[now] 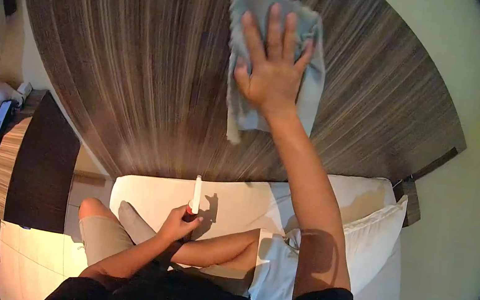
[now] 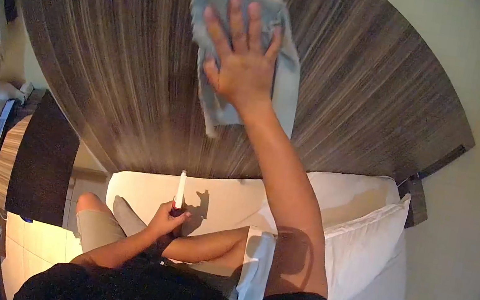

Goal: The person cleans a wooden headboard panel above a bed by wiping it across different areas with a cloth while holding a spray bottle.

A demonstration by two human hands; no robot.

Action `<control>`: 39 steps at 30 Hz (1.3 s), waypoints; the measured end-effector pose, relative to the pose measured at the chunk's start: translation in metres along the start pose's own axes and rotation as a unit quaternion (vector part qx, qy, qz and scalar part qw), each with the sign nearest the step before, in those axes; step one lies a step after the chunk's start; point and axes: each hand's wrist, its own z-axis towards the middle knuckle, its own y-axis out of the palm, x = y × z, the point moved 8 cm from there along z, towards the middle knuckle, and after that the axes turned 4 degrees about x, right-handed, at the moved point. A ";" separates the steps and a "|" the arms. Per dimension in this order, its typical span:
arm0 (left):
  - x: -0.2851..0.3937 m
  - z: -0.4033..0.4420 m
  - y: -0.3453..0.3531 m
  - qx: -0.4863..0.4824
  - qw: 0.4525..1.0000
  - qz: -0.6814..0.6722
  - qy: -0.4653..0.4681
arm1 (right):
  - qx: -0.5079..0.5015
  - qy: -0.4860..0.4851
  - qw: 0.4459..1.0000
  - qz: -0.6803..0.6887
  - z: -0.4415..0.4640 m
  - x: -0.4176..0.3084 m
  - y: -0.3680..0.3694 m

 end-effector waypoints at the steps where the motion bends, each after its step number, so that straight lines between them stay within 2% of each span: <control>1: -0.007 -0.002 0.002 -0.001 0.997 -0.083 -0.004 | -0.029 -0.055 0.998 0.018 -0.017 -0.012 0.009; 4: -0.015 -0.014 -0.011 -0.001 0.995 -0.094 0.035 | -0.066 -0.101 0.993 -0.009 -0.056 0.006 0.014; 6: -0.019 -0.026 -0.016 -0.009 0.991 -0.135 0.019 | -0.057 -0.056 0.997 -0.003 -0.061 0.039 0.005; 8: -0.003 -0.038 -0.026 0.004 0.973 -0.231 -0.010 | 0.035 -0.005 0.999 0.000 -0.049 0.073 -0.013; 9: -0.026 -0.040 -0.025 0.023 0.979 -0.202 0.034 | 0.037 -0.012 0.999 -0.001 -0.037 0.077 -0.015; 11: -0.011 -0.042 -0.032 0.031 0.983 -0.171 0.051 | 0.110 0.132 0.985 -0.016 -0.009 0.106 -0.035; 12: -0.004 -0.043 -0.035 0.040 0.988 -0.134 0.062 | 0.112 0.129 0.985 -0.016 0.005 0.106 -0.034; 14: -0.015 -0.038 -0.032 0.042 0.981 -0.177 0.061 | 0.137 0.187 0.973 -0.021 0.028 0.110 -0.030; 16: -0.022 -0.034 -0.020 0.001 0.986 -0.165 -0.025 | 0.144 0.176 0.973 -0.044 0.050 0.088 -0.019; 17: -0.017 -0.031 -0.020 0.020 0.989 -0.134 0.053 | 0.148 0.124 0.980 -0.050 0.062 0.063 -0.015; 18: -0.015 -0.031 -0.020 0.023 0.989 -0.136 0.053 | 0.153 0.072 0.984 -0.055 0.073 0.036 -0.012; 20: 0.002 -0.035 -0.013 -0.034 0.983 -0.173 0.055 | 0.092 0.027 0.995 -0.024 0.074 -0.015 -0.006; 21: 0.018 -0.036 -0.015 -0.036 0.987 -0.104 0.116 | 0.091 0.026 0.995 -0.020 0.066 -0.029 -0.006; 22: 0.016 -0.036 -0.011 -0.046 0.988 -0.112 0.091 | 0.047 -0.017 0.999 -0.016 0.055 -0.047 0.003; 23: 0.020 -0.041 -0.013 -0.051 0.987 -0.107 0.107 | 0.003 -0.060 0.998 -0.010 0.041 -0.063 0.011; 24: 0.038 -0.045 -0.017 -0.056 0.986 -0.101 0.123 | 0.003 -0.063 0.998 -0.004 0.026 -0.066 0.012; 25: 0.037 -0.048 -0.017 -0.041 0.980 -0.079 0.180 | -0.023 -0.098 0.995 -0.020 0.008 -0.069 0.018; 26: 0.036 -0.051 -0.021 -0.034 0.980 -0.081 0.179 | -0.047 -0.135 0.989 -0.037 -0.009 -0.070 0.023; 28: 0.048 -0.061 -0.023 -0.051 0.961 -0.046 0.267 | -0.066 -0.158 0.985 -0.025 -0.036 -0.056 0.025; 31: 0.024 -0.068 -0.021 -0.066 0.960 -0.054 0.265 | -0.066 -0.169 0.982 -0.049 -0.053 -0.017 0.021; 33: 0.027 -0.069 -0.024 -0.059 0.957 -0.084 0.272 | -0.030 -0.100 0.994 -0.034 -0.044 0.014 0.008; 34: 0.026 -0.069 -0.024 -0.060 0.956 -0.089 0.274 | -0.032 -0.104 0.993 -0.038 -0.038 0.018 0.007; 36: 0.026 -0.068 -0.027 -0.050 0.952 -0.078 0.292 | 0.045 0.007 0.998 -0.032 -0.013 0.040 -0.008; 37: 0.030 -0.069 -0.029 -0.050 0.951 -0.083 0.295 | 0.045 0.002 0.998 -0.035 0.000 0.033 -0.010; 39: 0.035 -0.069 -0.032 -0.052 0.952 -0.057 0.297 | 0.080 0.103 0.991 -0.014 0.027 0.024 -0.013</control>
